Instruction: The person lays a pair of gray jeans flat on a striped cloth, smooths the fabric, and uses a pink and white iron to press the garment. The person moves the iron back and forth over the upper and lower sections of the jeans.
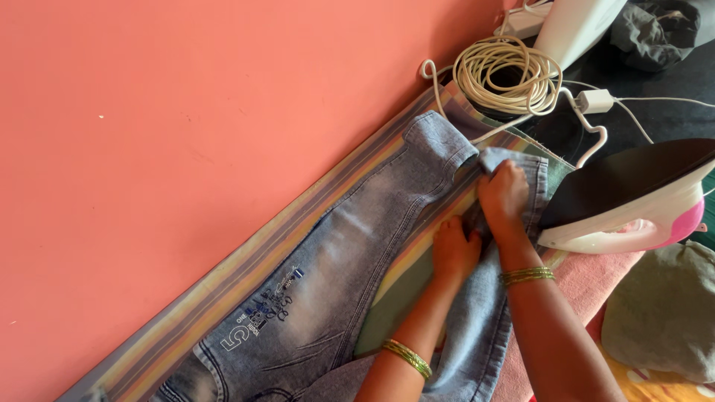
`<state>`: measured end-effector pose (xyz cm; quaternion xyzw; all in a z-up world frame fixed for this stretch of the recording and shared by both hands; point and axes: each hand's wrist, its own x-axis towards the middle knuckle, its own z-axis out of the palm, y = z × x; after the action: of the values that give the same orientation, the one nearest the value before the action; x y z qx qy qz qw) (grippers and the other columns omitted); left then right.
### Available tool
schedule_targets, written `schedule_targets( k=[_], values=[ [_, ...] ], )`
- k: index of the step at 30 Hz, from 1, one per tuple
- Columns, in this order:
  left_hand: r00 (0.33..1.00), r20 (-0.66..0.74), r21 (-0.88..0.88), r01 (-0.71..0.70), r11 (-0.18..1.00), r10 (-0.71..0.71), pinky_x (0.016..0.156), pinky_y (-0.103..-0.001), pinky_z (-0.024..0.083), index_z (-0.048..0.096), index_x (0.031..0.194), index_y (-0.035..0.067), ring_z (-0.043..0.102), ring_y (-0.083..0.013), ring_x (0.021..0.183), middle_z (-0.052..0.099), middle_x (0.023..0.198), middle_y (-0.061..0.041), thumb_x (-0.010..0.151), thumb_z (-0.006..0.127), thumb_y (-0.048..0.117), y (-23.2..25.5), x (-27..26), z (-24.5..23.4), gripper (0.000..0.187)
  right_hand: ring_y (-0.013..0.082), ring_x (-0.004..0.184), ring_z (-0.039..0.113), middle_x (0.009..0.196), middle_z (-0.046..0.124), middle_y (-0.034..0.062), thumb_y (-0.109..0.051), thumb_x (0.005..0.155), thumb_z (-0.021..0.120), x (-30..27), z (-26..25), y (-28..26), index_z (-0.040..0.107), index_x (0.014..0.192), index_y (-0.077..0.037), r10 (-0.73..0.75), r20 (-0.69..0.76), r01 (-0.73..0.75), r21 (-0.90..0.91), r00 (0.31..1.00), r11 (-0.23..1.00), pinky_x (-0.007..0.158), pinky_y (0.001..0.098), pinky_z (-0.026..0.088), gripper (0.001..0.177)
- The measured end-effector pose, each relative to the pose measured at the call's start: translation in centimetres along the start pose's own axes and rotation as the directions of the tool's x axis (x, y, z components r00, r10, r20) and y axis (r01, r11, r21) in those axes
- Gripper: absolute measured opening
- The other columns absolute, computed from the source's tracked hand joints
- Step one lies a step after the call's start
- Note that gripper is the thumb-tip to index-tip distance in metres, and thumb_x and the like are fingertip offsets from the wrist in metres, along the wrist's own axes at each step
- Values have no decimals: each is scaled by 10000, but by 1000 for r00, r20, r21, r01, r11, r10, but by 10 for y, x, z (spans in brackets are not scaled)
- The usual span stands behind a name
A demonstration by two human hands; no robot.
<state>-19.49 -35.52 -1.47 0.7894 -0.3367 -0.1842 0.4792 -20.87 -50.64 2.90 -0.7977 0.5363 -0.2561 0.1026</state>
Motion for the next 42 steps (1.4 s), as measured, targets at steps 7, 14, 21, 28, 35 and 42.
schedule_targets(
  k=[7, 14, 21, 28, 35, 42],
  values=[
    [988, -142, 211, -24, 977, 55, 912, -526, 437, 663, 1034, 67, 604, -370, 1029, 692, 994, -145, 920, 710, 318, 17, 3, -33, 280, 404, 891, 663, 967, 661, 218, -231, 949, 737, 9, 1, -17, 606, 1001, 18, -2, -268, 70, 244, 963, 967, 787, 503, 528, 286],
    [980, -86, 520, -110, 847, 179, 943, -478, 398, 605, 1247, 83, 530, -321, 1140, 599, 1196, -125, 982, 639, 243, -1, 1, -27, 312, 400, 982, 660, 1165, 649, 261, -272, 1035, 640, 1, 36, -1, 680, 1158, 32, -104, -117, 143, 394, 988, 908, 873, 476, 530, 330],
    [872, 190, 605, -465, 646, 451, 1179, -573, 234, 487, 1450, 84, 352, -297, 1503, 446, 1578, -133, 1003, 519, 365, -16, -1, 3, 529, 454, 1234, 495, 1384, 527, 275, -406, 921, 746, -18, 33, -1, 598, 1364, 20, -146, -17, 147, 198, 989, 969, 997, 533, 457, 632],
    [867, 295, 552, -498, 669, 402, 1222, -678, 39, 382, 1559, 71, 197, -284, 1570, 319, 1656, -131, 995, 445, 511, -34, -20, 9, 718, 415, 1407, 418, 1544, 465, 197, -520, 1014, 527, -26, 48, 8, 506, 1487, 11, -238, 46, 239, -27, 970, 971, 1107, 544, 367, 711],
    [851, 325, 505, -526, 685, 413, 1191, -683, 61, 396, 1546, 110, 171, -298, 1580, 322, 1666, -116, 984, 461, 484, -34, -41, -14, 679, 378, 1512, 352, 1615, 417, 223, -492, 1118, 410, -51, 56, 22, 488, 1527, 27, -430, -47, 422, -120, 902, 899, 1217, 518, 293, 665],
    [832, 303, 456, -554, 697, 464, 1239, -617, 126, 435, 1559, 97, 239, -293, 1568, 354, 1656, -122, 1001, 491, 488, -34, -73, -40, 684, 359, 1501, 387, 1606, 443, 218, -477, 1082, 439, -77, 26, 25, 521, 1509, -18, -528, -53, 519, -121, 848, 846, 1213, 509, 297, 632]
  ],
)
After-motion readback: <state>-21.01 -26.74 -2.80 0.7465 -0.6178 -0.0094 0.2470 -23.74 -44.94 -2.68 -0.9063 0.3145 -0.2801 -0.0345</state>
